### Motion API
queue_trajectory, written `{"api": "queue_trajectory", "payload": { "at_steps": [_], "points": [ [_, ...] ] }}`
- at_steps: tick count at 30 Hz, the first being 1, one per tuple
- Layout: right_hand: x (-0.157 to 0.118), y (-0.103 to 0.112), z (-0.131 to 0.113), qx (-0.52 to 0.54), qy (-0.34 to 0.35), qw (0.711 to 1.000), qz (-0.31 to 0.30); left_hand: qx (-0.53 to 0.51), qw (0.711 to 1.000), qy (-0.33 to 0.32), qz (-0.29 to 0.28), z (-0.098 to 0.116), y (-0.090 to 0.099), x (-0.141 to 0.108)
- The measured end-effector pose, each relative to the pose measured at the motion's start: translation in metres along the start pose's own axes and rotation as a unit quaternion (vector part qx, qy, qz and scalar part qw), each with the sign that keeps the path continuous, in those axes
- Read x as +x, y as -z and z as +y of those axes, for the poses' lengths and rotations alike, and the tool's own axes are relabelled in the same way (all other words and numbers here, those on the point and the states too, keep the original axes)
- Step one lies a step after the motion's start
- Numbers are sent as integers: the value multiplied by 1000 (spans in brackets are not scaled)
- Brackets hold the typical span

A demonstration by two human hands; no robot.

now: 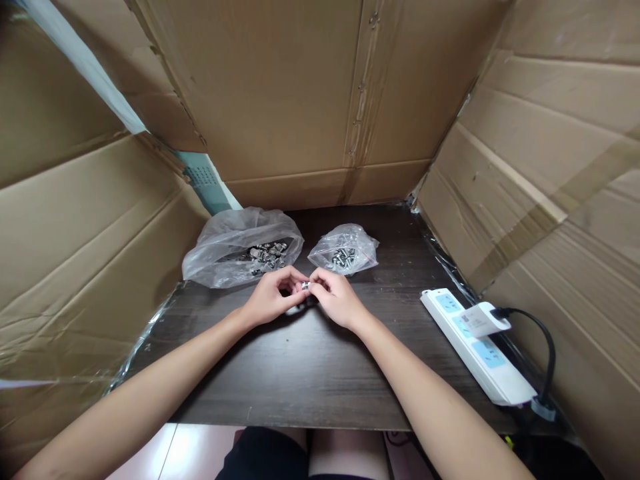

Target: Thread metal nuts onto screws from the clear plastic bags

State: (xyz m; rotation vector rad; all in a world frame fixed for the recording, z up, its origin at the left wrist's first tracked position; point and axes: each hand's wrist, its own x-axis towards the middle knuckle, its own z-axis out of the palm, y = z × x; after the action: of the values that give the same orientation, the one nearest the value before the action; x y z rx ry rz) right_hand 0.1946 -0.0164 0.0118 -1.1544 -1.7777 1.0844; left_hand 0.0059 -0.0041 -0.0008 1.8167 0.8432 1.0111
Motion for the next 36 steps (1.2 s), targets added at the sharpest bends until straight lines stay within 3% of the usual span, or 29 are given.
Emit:
{"api": "queue_trajectory", "payload": {
  "at_steps": [36],
  "points": [
    [0, -1, 0, 7, -6, 1000, -11, -9, 1000, 5, -2, 1, 0, 0]
  ]
}}
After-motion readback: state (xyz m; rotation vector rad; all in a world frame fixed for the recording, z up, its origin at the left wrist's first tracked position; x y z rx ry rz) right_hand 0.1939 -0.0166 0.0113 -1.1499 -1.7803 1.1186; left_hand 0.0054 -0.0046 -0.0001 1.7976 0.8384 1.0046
